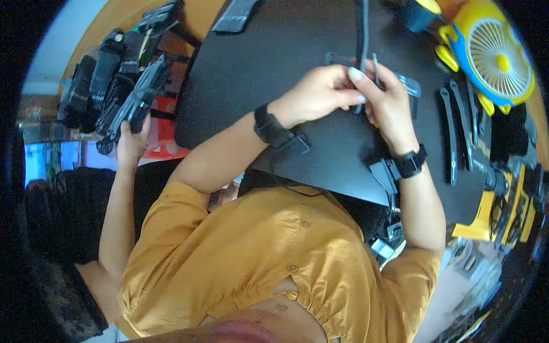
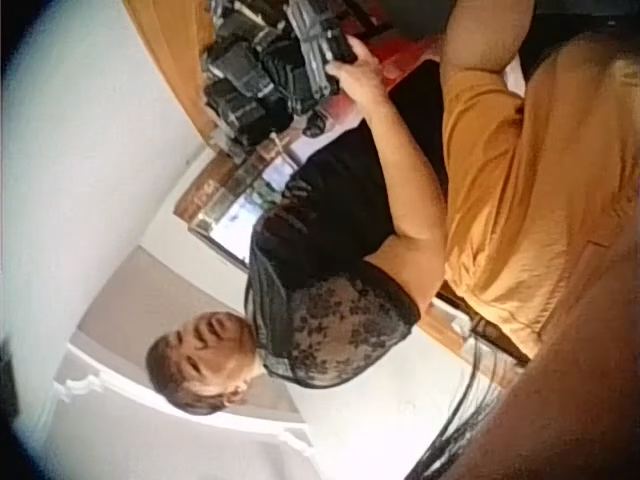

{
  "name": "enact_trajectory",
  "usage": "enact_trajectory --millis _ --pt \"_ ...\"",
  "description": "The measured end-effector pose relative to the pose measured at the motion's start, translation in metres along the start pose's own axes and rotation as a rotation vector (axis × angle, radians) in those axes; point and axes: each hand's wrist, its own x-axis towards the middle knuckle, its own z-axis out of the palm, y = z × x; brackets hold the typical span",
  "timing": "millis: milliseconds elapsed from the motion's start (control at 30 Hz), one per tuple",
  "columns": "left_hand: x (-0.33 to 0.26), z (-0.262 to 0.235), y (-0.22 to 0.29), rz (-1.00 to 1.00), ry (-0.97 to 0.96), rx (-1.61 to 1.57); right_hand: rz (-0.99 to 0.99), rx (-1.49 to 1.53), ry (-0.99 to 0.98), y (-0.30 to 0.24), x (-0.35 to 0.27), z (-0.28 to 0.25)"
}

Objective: Assembling and finishing small leather or synthetic straps using a small hand tool.

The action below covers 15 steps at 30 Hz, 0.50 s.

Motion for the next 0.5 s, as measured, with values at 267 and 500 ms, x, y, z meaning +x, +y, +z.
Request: enact_trajectory --millis 267,500 --pt "0.007 0.002 -0.009 0.027 0.017 0.021 -0.017 0.030 0.042 0.000 0.000 0.003" --pt "0.002 0.000 0.002 -0.022 0.016 0.031 -0.013 0.014 0.037 0.005 0.003 0.001"
